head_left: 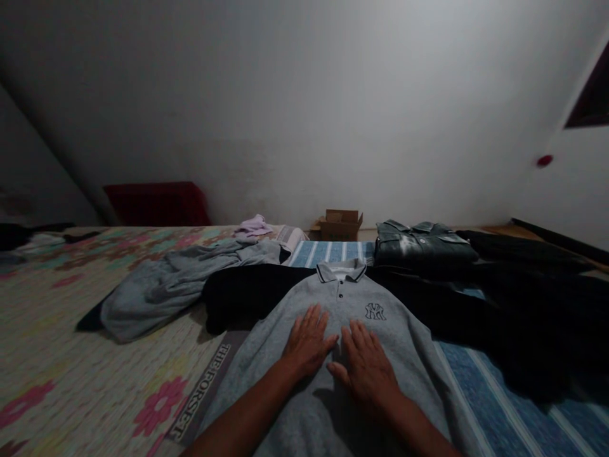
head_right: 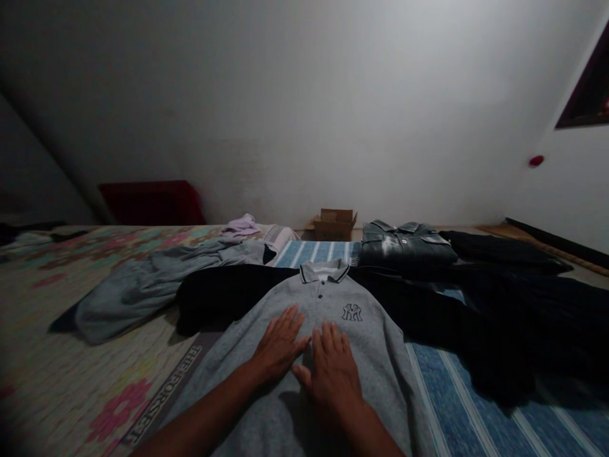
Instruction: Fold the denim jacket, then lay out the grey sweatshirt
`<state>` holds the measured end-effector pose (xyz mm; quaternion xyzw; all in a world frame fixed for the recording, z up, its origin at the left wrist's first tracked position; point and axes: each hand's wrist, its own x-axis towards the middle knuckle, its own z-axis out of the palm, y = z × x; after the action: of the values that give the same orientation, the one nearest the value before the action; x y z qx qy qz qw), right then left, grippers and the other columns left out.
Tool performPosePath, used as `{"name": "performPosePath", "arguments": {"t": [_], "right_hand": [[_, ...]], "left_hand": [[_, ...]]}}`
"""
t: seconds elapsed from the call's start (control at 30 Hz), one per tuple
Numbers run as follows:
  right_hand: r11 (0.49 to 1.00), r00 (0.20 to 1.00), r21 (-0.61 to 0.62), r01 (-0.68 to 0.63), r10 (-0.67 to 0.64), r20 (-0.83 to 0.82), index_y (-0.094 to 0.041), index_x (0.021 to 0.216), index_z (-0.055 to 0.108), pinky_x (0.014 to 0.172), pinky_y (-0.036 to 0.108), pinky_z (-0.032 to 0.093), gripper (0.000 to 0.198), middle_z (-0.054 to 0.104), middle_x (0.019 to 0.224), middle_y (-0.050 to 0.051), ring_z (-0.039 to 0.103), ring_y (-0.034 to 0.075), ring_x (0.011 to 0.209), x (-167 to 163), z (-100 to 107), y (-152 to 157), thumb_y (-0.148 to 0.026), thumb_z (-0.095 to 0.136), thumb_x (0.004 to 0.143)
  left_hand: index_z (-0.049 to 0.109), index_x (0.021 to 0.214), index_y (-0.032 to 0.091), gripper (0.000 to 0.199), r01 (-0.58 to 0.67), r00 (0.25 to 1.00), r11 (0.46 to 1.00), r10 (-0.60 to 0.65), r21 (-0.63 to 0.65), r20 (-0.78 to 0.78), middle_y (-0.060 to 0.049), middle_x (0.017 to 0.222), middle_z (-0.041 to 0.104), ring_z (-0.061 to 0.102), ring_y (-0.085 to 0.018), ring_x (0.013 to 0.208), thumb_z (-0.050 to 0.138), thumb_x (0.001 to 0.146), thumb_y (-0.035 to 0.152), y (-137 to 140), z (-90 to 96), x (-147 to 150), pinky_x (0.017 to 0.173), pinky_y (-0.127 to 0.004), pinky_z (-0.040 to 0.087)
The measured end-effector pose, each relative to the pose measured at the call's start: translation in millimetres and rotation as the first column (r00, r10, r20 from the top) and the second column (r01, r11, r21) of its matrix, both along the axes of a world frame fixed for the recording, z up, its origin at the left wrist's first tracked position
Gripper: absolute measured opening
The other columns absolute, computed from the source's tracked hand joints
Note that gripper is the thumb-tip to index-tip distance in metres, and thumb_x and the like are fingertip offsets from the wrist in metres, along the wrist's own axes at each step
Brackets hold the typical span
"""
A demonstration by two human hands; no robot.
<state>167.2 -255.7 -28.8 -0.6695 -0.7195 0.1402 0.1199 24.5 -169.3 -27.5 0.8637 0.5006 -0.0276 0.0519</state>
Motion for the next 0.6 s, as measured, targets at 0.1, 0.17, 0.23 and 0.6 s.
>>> {"name": "performPosePath", "arguments": {"t": [0.1, 0.17, 0.23, 0.6], "right_hand": [[0.998, 0.995, -0.002, 0.055, -0.055, 0.082, -0.006, 0.143, 0.032, 0.112, 0.047, 0.012, 0.072, 0.02, 0.15, 0.02, 0.013, 0.03, 0.14, 9.9, -2.1, 16.9, -0.056, 0.033, 0.092], [0.996, 0.991, -0.025, 0.084, -0.081, 0.109, -0.005, 0.143, 0.031, 0.112, 0.046, 0.012, 0.074, 0.02, 0.15, 0.02, 0.013, 0.031, 0.14, 16.6, -13.1, 20.7, -0.058, 0.032, 0.091], [0.995, 0.989, -0.031, 0.096, -0.092, 0.114, -0.007, 0.144, 0.03, 0.112, 0.046, 0.012, 0.075, 0.019, 0.151, 0.018, 0.012, 0.03, 0.14, 21.0, -24.9, 19.3, -0.06, 0.03, 0.091], [0.996, 0.984, -0.007, 0.09, -0.088, 0.152, -0.006, 0.143, 0.031, 0.112, 0.045, 0.01, 0.073, 0.022, 0.151, 0.019, 0.013, 0.03, 0.14, 11.0, -12.3, 51.5, -0.057, 0.029, 0.092]], "left_hand": [[0.028, 0.145, 0.016, 0.063, -0.008, 1.0, 0.999, 0.007, -0.044, -0.016, -0.01, 0.155, 0.013, 0.006, -0.024, 0.142, 0.029, 0.093, 0.051, 3.4, -4.7, 1.5, 0.113, -0.049, 0.01], [0.027, 0.146, 0.017, 0.065, -0.014, 1.0, 0.999, 0.014, -0.053, -0.009, -0.009, 0.155, 0.012, 0.005, -0.024, 0.142, 0.029, 0.092, 0.053, 2.4, -6.7, -0.1, 0.114, -0.049, 0.008], [0.026, 0.146, 0.018, 0.066, -0.016, 1.0, 0.998, 0.016, -0.061, 0.0, -0.008, 0.155, 0.011, 0.004, -0.023, 0.142, 0.029, 0.091, 0.054, 0.3, -7.5, -1.5, 0.114, -0.049, 0.007], [0.025, 0.145, 0.01, 0.068, -0.13, 0.991, 0.991, 0.131, -0.024, 0.027, -0.014, 0.154, 0.016, 0.008, -0.025, 0.142, 0.025, 0.092, 0.052, 47.2, 2.1, 2.2, 0.114, -0.045, 0.011]]}}
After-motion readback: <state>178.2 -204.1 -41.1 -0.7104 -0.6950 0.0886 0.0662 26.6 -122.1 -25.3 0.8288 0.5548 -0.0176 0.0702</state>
